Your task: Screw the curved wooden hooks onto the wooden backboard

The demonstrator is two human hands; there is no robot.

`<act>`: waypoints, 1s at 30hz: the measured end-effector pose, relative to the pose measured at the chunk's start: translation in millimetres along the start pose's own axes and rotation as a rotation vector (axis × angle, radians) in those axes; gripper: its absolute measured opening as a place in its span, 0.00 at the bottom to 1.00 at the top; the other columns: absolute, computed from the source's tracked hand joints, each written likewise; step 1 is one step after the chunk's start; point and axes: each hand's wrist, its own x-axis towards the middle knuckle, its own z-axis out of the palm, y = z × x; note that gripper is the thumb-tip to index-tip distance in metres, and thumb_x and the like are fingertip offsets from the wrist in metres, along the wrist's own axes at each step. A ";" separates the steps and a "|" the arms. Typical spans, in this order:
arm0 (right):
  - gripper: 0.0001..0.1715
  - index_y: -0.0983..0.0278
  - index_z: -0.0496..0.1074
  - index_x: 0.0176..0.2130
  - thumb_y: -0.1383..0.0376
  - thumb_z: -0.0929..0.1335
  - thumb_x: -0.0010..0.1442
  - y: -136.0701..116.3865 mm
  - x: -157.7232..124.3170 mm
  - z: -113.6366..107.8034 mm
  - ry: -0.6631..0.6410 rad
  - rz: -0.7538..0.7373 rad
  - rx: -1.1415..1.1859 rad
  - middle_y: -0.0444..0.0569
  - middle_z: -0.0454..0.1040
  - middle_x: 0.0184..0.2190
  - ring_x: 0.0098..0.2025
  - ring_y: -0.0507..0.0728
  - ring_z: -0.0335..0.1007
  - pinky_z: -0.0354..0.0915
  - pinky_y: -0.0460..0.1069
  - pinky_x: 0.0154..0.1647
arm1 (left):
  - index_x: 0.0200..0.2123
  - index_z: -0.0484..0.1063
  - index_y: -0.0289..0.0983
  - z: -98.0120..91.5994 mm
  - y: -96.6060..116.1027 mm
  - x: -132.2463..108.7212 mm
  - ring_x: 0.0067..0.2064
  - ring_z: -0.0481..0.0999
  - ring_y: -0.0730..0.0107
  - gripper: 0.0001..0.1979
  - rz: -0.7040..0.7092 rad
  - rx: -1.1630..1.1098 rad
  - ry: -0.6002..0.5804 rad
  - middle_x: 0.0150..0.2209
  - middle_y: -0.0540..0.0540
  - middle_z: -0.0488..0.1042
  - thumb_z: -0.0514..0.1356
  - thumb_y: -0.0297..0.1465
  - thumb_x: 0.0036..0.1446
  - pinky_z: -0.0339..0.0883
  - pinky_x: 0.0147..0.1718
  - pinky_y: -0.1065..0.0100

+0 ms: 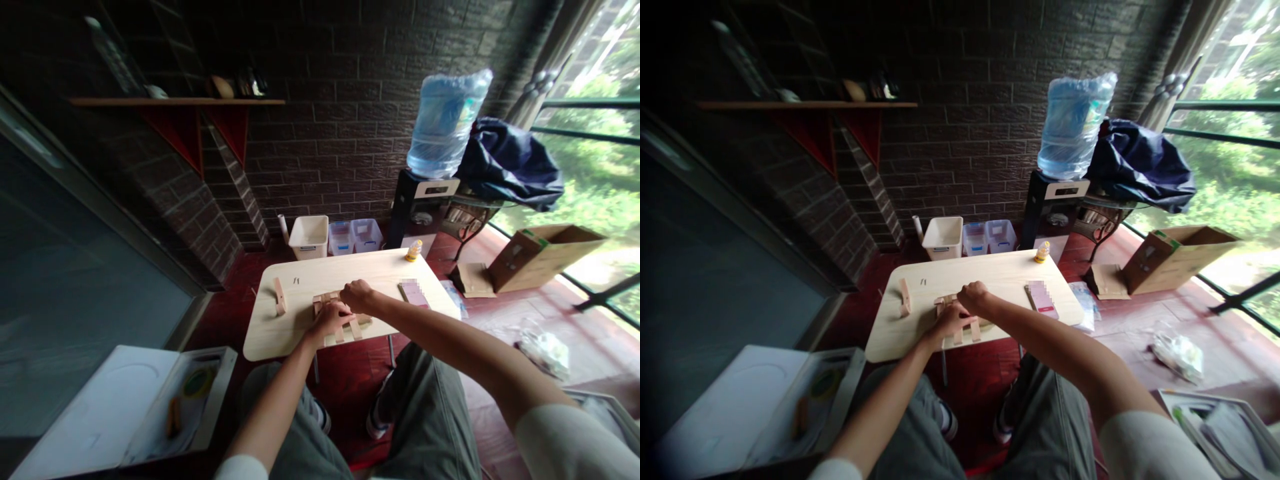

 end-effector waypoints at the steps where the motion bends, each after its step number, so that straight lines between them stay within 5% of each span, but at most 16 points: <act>1: 0.12 0.70 0.78 0.43 0.69 0.69 0.59 -1.0 -1.3 0.9 0.007 -0.006 0.002 0.63 0.80 0.42 0.45 0.64 0.79 0.72 0.52 0.38 | 0.26 0.80 0.35 0.2 0.1 0.1 0.32 0.73 0.70 0.09 -0.007 0.001 -0.005 0.29 0.47 0.78 0.66 0.34 0.56 0.59 0.34 0.70; 30: 0.12 0.73 0.76 0.40 0.71 0.65 0.59 15.1 14.0 52.9 0.078 -0.132 -0.066 0.61 0.79 0.34 0.38 0.63 0.79 0.70 0.50 0.33 | 0.23 0.76 0.36 -4.3 4.9 -1.9 0.33 0.72 0.71 0.12 0.070 0.002 -0.001 0.28 0.49 0.76 0.65 0.34 0.57 0.61 0.36 0.70</act>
